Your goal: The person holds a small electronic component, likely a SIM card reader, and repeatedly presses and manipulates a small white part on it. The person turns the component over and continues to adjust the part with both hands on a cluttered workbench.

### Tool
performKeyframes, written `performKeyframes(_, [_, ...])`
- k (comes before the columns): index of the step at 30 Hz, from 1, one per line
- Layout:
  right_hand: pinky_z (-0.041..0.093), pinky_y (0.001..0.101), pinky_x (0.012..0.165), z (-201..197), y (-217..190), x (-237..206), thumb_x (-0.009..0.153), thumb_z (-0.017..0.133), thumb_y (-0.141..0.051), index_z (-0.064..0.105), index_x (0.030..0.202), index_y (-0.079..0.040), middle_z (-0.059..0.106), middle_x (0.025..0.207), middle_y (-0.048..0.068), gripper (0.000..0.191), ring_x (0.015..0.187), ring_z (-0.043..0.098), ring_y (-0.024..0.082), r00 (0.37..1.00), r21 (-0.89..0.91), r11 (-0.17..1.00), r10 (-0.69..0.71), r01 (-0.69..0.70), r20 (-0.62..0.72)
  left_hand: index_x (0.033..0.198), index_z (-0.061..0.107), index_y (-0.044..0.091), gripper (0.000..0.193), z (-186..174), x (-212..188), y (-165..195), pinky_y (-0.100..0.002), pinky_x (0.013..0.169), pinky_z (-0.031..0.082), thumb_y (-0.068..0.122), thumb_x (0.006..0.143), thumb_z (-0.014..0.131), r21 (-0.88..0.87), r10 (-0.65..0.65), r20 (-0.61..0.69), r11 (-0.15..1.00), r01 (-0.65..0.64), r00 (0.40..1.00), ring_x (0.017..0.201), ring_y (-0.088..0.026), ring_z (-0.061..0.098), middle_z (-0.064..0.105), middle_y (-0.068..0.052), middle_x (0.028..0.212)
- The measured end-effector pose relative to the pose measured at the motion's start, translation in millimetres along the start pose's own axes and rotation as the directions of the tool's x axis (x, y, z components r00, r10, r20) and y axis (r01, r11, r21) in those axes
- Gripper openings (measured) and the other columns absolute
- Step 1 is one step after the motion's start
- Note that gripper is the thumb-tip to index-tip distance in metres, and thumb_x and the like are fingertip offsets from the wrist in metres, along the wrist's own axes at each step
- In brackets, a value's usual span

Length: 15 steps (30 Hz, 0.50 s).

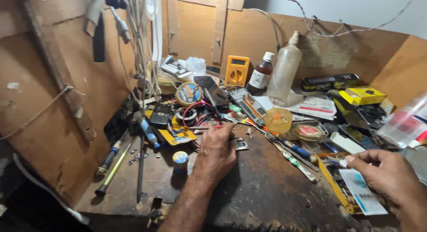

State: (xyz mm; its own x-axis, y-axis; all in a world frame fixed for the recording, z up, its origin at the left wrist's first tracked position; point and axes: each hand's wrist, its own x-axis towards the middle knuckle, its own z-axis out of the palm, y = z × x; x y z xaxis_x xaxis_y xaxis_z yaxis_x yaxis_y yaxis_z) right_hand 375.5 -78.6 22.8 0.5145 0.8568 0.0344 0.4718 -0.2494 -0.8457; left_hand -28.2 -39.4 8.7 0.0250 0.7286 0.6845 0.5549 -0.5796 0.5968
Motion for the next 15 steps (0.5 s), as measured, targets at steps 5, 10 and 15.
performKeyframes(5, [0.049,0.0444,0.055,-13,14,6,0.089,0.084,-0.028,0.079,0.104,0.003,0.072,0.078,0.022,0.035,0.061,0.055,0.024,0.998,-0.351,0.935,-0.053,0.057,0.022,0.122,0.066,0.004,0.041,-4,1,2,-0.051,0.091,0.047,0.004,0.080,0.070,-0.002,0.003,0.048,1.000,-0.002,0.999,0.099,-0.040,0.062,0.070,-0.019,0.096])
performKeyframes(10, [0.060,0.0426,0.086,-14,20,8,0.078,0.084,-0.044,0.084,0.108,-0.007,0.080,0.089,0.016,0.047,0.083,0.077,0.031,0.994,-0.557,0.831,-0.063,0.000,-0.093,0.124,0.067,0.005,0.042,-7,3,5,-0.050,0.092,0.048,0.005,0.082,0.072,0.008,-0.039,0.075,0.999,0.038,0.996,0.099,-0.039,0.062,0.069,-0.019,0.097])
performKeyframes(15, [0.060,0.0429,0.085,-10,18,-3,0.078,0.085,-0.045,0.085,0.106,-0.009,0.080,0.089,0.016,0.045,0.084,0.076,0.030,0.988,-0.602,0.799,-0.106,0.020,-0.108,0.125,0.065,0.006,0.049,-8,2,5,-0.050,0.093,0.048,0.003,0.077,0.074,0.017,-0.024,0.079,1.000,0.023,0.997,0.100,-0.038,0.062,0.069,-0.018,0.098])
